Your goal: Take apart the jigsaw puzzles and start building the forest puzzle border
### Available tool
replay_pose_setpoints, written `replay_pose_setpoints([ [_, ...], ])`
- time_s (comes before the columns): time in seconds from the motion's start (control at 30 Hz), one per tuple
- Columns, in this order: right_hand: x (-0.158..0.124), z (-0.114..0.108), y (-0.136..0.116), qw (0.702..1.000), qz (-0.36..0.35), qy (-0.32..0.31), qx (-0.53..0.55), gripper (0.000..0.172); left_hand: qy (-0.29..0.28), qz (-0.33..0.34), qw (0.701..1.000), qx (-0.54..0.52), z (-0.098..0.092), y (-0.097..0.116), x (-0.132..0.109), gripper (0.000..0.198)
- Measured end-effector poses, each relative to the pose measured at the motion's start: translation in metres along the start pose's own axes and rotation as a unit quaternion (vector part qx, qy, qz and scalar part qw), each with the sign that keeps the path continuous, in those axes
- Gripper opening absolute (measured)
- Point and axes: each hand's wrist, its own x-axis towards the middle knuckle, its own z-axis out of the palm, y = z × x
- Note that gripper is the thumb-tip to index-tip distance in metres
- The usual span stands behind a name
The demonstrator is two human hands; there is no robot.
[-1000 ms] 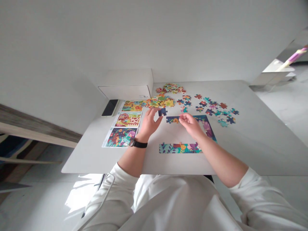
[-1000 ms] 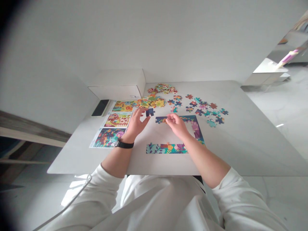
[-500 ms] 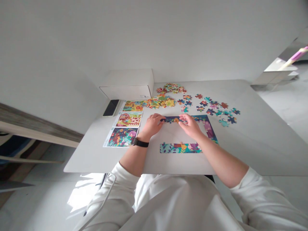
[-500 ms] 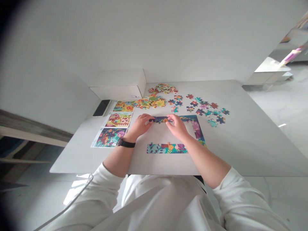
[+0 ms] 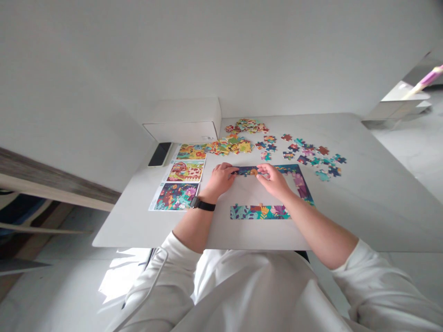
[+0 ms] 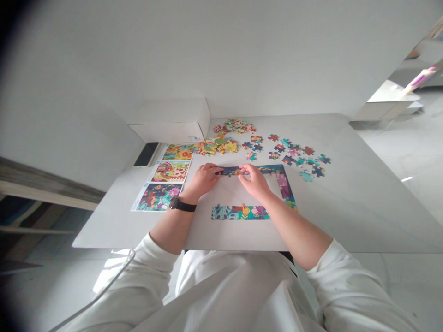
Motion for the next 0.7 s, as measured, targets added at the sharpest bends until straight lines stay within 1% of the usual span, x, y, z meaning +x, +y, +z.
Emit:
replay_pose_setpoints([
  [0.3,-0.0001,-0.0002,0.0012,1.0,0.0,-0.003,-0.003,0.032,0.011,-0.001,1.0,0.009,-0.0026,0.006,-0.001,0.035],
  [0.47,-0.0005,0.001,0.0023,1.0,-0.001,-0.004,-0.001,0.031,0.006,0.03,0.999,-0.012,-0.0042,0.0069,-0.0001,0.033],
  [0.6,-0.0008,0.0012,0.0019,1.0,-0.005,-0.006,-0.007,0.032,-0.012,0.056,0.998,-0.025,-0.004,0.0086,-0.0004,0.033],
  [0.7,0.0001,-0.0019,-0.0003,0.998,-0.033,0.007,-0.046,0.03,-0.02,0.054,0.998,-0.022,-0.0033,0.0097,-0.0005,0.034],
])
